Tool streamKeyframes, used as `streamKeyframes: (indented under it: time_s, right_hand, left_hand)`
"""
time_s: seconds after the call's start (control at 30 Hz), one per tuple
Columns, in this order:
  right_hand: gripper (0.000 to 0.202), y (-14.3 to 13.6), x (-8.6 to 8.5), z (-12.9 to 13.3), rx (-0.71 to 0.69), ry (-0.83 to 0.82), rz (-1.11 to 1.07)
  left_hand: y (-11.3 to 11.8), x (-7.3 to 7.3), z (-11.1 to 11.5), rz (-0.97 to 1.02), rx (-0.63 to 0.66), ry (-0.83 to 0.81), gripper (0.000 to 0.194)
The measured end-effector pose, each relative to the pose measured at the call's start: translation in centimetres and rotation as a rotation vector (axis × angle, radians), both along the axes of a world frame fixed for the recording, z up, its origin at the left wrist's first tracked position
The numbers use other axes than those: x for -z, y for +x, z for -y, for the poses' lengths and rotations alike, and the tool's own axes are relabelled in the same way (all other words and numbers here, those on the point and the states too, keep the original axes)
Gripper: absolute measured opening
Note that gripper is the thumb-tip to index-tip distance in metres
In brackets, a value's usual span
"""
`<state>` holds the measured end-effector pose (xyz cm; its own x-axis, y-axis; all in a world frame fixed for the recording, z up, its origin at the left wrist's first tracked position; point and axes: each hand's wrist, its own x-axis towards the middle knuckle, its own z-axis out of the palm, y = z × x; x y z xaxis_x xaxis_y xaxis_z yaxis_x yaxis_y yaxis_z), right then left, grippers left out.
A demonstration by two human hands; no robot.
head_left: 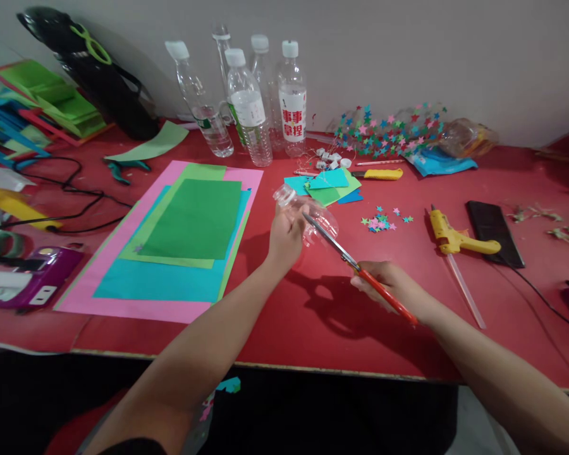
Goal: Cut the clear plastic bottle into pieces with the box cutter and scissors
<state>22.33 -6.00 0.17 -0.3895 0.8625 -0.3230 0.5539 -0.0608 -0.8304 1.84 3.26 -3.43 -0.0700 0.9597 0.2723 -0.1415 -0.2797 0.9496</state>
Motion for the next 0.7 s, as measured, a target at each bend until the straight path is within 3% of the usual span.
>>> streamKeyframes:
  time_s: [0.27, 0.7]
  right_hand:
    - [0.053, 0.24, 0.37, 0.04, -0.024, -0.042, -0.051]
    - [0.051, -0.03, -0.15, 0.16, 0.014, -0.028, -0.034]
  left_hand:
    - [-0.28, 0.55, 0.31, -0.126, 0.058, 0.088, 0.022]
    - [-0.40, 0.69, 0.15, -0.177, 0.001, 0.120, 0.023]
